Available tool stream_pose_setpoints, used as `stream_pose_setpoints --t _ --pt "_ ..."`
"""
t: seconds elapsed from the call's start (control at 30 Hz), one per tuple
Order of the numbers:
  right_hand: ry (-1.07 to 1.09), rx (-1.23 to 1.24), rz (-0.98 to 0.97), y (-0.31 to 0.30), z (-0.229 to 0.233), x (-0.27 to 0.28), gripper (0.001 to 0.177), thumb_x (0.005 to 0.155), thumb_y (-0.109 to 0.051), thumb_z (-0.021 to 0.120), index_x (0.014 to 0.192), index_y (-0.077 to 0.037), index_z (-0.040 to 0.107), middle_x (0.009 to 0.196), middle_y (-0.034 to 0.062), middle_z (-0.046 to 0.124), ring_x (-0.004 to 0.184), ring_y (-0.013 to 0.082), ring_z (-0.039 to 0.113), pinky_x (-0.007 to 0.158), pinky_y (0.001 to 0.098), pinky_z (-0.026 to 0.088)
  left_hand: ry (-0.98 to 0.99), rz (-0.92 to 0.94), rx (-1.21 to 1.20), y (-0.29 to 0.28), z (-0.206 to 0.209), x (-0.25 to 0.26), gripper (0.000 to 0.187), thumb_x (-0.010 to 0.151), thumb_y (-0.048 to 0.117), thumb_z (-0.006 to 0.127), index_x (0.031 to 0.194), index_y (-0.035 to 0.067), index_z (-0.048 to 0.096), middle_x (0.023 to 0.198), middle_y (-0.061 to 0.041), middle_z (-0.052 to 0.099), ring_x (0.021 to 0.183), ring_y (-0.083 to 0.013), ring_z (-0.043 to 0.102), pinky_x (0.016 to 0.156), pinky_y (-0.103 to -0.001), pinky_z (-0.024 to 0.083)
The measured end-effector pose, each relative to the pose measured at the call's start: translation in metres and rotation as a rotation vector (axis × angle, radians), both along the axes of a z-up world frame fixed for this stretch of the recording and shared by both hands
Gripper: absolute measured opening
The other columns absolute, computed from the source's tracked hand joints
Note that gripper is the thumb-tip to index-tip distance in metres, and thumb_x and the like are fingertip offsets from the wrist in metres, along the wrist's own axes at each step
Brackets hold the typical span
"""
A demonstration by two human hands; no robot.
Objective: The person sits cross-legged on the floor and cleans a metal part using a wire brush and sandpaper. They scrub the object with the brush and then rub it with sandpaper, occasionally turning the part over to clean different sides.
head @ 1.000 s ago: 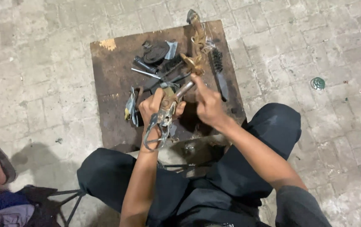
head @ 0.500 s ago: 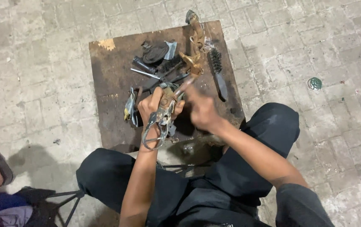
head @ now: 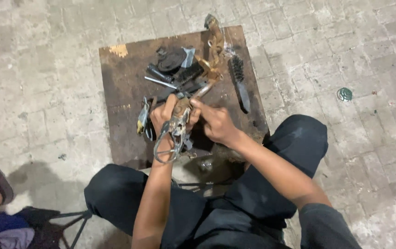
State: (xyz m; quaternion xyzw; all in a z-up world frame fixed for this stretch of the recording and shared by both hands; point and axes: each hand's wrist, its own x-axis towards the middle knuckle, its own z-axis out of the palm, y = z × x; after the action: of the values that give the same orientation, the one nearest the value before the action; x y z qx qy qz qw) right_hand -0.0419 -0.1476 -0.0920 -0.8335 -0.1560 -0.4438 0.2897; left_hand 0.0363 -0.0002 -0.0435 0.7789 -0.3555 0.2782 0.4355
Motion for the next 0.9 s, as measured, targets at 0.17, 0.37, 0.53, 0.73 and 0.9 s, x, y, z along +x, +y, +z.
stream_pose_setpoints --t 0.17,0.37,0.53,0.73,0.9 --pt "-0.028 0.093 -0.041 0.002 -0.001 0.006 0.050 0.095 -0.003 0.041 0.139 0.006 0.062 0.081 0.0114 0.073 0.064 0.0242 0.072 0.061 0.0338 0.059 -0.037 0.022 0.036 0.001 0.008 -0.004 0.055 0.096 0.055 0.058 0.065 0.015 0.040 0.042 0.001 0.033 0.029 -0.0083 0.026 0.035 -0.022 0.031" --pt "-0.057 0.204 0.017 -0.018 -0.061 0.036 0.065 0.098 -0.041 0.041 0.140 0.004 0.062 0.118 0.0234 0.074 0.103 0.0336 0.073 0.083 0.0397 0.059 0.087 -0.057 -0.031 0.003 0.013 0.000 0.057 0.094 0.058 0.061 0.066 0.015 0.038 0.040 0.004 0.030 0.029 -0.0067 0.025 0.037 -0.018 0.029" --pt "0.068 0.188 0.149 -0.016 -0.045 0.040 0.102 0.091 -0.083 0.029 0.135 0.003 0.065 0.121 0.0189 0.074 0.108 0.0342 0.073 0.093 0.0407 0.058 0.124 -0.038 -0.016 0.005 0.003 0.008 0.058 0.088 0.063 0.068 0.068 0.012 0.046 0.041 0.000 0.040 0.029 -0.0096 0.033 0.038 -0.021 0.031" --pt "0.150 0.265 0.076 0.002 0.000 0.022 0.042 0.101 -0.005 0.052 0.141 0.002 0.061 0.121 0.0209 0.074 0.107 0.0360 0.072 0.090 0.0443 0.059 0.100 -0.024 -0.009 0.004 0.013 0.012 0.059 0.089 0.065 0.063 0.073 0.009 0.058 0.043 -0.004 0.052 0.031 -0.0232 0.044 0.043 -0.030 0.044" --pt "0.203 0.142 0.114 0.005 0.037 0.017 0.049 0.096 -0.001 0.048 0.143 -0.003 0.060 0.107 0.0207 0.077 0.093 0.0354 0.076 0.081 0.0435 0.062 0.075 -0.027 0.061 0.008 0.035 0.000 0.045 0.096 0.039 0.072 0.073 0.002 0.062 0.052 -0.018 0.059 0.043 -0.0404 0.052 0.050 -0.049 0.051"
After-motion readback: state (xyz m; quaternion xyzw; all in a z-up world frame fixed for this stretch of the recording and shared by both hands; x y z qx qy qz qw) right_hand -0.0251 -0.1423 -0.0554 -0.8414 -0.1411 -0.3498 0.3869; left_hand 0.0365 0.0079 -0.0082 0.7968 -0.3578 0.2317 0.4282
